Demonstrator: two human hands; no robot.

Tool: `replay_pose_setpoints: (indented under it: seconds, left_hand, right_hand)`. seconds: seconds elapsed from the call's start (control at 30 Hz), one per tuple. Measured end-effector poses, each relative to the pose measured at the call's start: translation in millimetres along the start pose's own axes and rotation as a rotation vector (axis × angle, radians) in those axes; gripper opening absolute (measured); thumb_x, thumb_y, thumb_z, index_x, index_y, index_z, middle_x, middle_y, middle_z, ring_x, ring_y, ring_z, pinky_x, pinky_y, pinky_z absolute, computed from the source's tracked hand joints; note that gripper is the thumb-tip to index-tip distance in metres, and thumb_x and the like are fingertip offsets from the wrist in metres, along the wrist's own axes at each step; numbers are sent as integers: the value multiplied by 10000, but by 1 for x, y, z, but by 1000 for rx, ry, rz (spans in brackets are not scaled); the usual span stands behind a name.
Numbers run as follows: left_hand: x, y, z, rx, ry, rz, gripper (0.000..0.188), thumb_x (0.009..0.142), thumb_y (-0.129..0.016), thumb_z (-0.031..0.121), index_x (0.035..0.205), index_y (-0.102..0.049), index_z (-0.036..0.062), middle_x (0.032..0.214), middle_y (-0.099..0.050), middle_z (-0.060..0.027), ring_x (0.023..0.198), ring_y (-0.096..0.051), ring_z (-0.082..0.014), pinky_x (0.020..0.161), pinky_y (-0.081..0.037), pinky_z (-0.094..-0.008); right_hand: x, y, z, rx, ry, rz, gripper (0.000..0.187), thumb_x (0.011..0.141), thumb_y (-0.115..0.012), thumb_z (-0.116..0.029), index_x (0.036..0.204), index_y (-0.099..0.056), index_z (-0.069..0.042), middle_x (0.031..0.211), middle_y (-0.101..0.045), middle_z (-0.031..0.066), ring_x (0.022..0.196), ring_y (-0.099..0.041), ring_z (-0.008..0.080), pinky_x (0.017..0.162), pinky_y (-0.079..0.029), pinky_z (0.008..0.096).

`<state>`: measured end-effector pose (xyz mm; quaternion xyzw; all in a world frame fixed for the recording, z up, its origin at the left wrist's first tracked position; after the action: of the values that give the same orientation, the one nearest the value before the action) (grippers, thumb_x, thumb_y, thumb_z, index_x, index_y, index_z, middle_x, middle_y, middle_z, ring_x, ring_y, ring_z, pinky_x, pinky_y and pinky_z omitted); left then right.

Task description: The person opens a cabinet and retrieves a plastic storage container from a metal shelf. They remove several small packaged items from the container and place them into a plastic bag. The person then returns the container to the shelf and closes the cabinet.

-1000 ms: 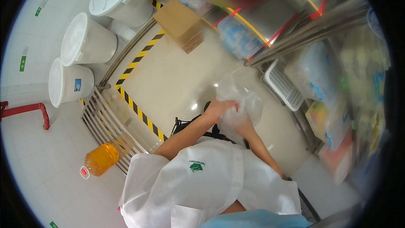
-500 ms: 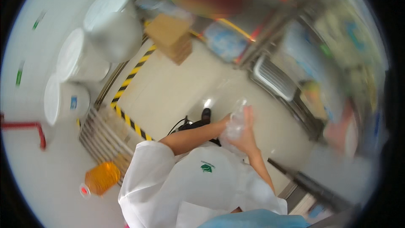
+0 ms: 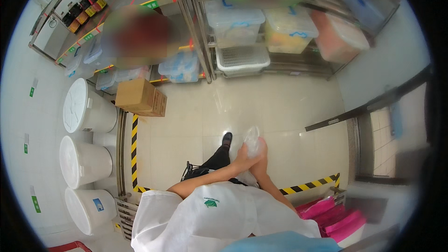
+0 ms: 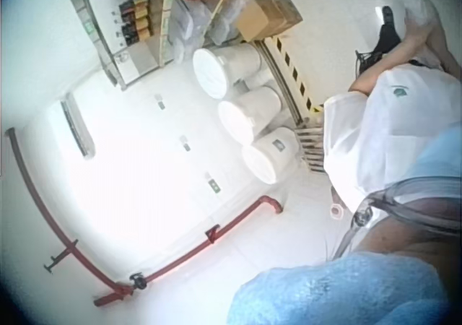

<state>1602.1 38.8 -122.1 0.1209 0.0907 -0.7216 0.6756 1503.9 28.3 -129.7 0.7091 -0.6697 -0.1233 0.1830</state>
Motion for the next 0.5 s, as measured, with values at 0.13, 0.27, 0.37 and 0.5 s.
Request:
replay_pose_setpoints:
  seconds: [0.13, 0.27, 0.37, 0.5]
  left_hand:
    - [1, -8, -3, -386, 297, -15, 532, 810, -604, 261, 1223, -374, 18, 1157, -492, -140, 1027, -493, -210, 859, -421, -323]
    - [20, -8, 19, -589, 406, -30, 519, 833, -577, 227, 1245, -348, 10, 1182, -459, -144, 1068, -461, -217, 858, -426, -346]
    - [46, -16, 18, -532, 427, -44, 588, 829, -565, 223, 1300, -281, 15, 1239, -397, -156, 1137, -401, -236, 899, -395, -368]
    - [75, -29, 37, -338, 387, -421, 619, 819, -546, 229, 1319, -247, 20, 1237, -399, -160, 1149, -391, -231, 924, -369, -357]
  right_hand:
    - [-19, 18, -25, 0, 18, 17, 864, 648, -704, -133, 1331, -199, 24, 1310, -304, 229, 1200, -340, 354, 969, -315, 409]
    - [-19, 29, -25, 151, -13, 29, 944, 631, -723, -126, 1352, -136, 33, 1342, -256, 238, 1241, -280, 353, 1009, -267, 421]
    - [-3, 45, -5, 174, -95, 87, 938, 632, -723, -100, 1354, -139, 27, 1352, -252, 214, 1247, -276, 327, 1014, -265, 419]
    - [30, 75, -29, 378, -122, 93, 837, 653, -712, -65, 1326, -218, -7, 1272, -361, 159, 1168, -385, 258, 948, -358, 390]
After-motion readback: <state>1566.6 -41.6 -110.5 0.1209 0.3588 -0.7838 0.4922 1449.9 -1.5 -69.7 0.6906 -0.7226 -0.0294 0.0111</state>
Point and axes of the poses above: each hand's wrist, its own x-axis towards the middle knuckle, its own y-axis out of the back of the hand, z = x × y, the point moved 2 cm from there along x, towards the middle knuckle
